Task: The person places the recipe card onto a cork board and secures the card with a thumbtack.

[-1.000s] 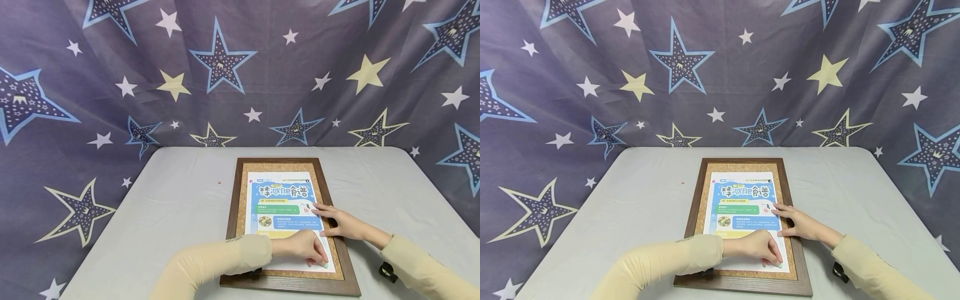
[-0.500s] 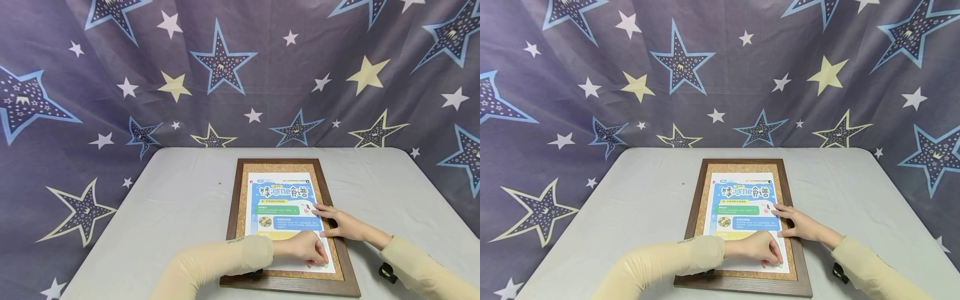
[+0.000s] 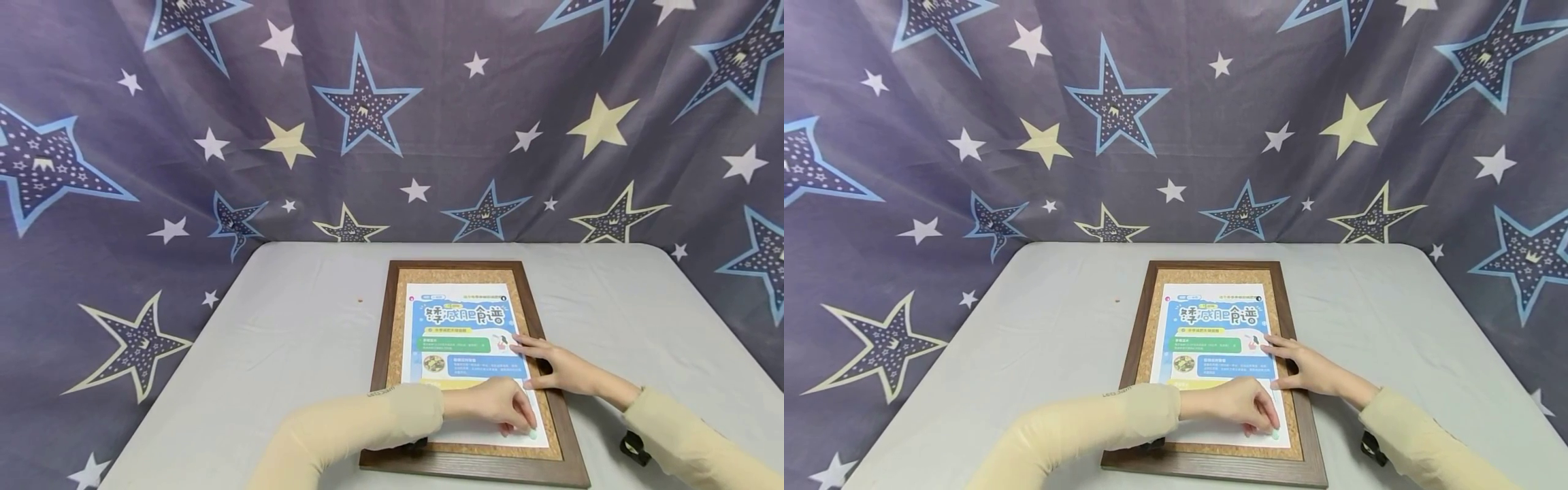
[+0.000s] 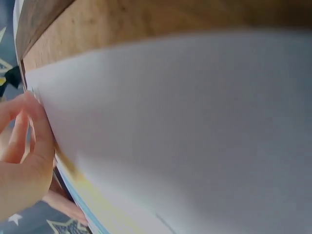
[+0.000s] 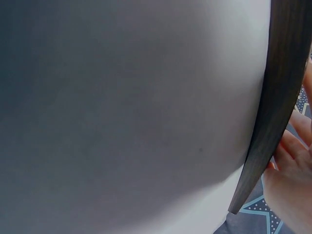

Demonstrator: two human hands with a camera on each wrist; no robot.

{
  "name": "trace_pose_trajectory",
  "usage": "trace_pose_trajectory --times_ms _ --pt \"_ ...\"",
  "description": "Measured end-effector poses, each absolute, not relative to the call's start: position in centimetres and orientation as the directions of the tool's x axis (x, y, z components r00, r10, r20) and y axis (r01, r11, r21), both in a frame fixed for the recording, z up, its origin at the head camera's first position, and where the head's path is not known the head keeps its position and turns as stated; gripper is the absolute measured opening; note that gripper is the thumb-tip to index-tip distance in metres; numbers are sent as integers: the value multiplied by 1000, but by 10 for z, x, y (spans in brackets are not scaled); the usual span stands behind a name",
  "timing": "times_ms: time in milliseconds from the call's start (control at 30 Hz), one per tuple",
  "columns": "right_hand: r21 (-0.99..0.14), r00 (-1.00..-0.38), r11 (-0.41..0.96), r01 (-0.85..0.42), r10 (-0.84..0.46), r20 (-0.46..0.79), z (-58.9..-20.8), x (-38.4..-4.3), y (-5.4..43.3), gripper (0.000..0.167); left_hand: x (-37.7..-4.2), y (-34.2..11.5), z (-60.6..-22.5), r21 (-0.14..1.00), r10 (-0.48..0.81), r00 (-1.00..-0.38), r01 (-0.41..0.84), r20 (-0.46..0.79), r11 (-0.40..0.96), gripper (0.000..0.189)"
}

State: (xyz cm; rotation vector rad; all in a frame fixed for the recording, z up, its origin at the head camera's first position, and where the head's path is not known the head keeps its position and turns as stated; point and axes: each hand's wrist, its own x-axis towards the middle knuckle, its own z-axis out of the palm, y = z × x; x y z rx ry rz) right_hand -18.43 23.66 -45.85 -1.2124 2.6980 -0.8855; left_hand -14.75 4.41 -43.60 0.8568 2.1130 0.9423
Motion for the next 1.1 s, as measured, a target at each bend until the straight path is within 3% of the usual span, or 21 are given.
trace_pose_trajectory --times_ms 233,567,1100 --pt "-528 -697 536 -659 -699 161 -459 -184 236 63 -157 29 -434 834 783 -541 242 -308 496 11" --pt "-527 -706 552 -646 -695 139 -458 -185 236 64 -169 0 -425 806 775 -573 310 -265 505 12" --pt "-568 -724 564 -600 -684 85 -457 -184 235 67 -196 -48 -413 774 678 -728 367 -106 515 11"
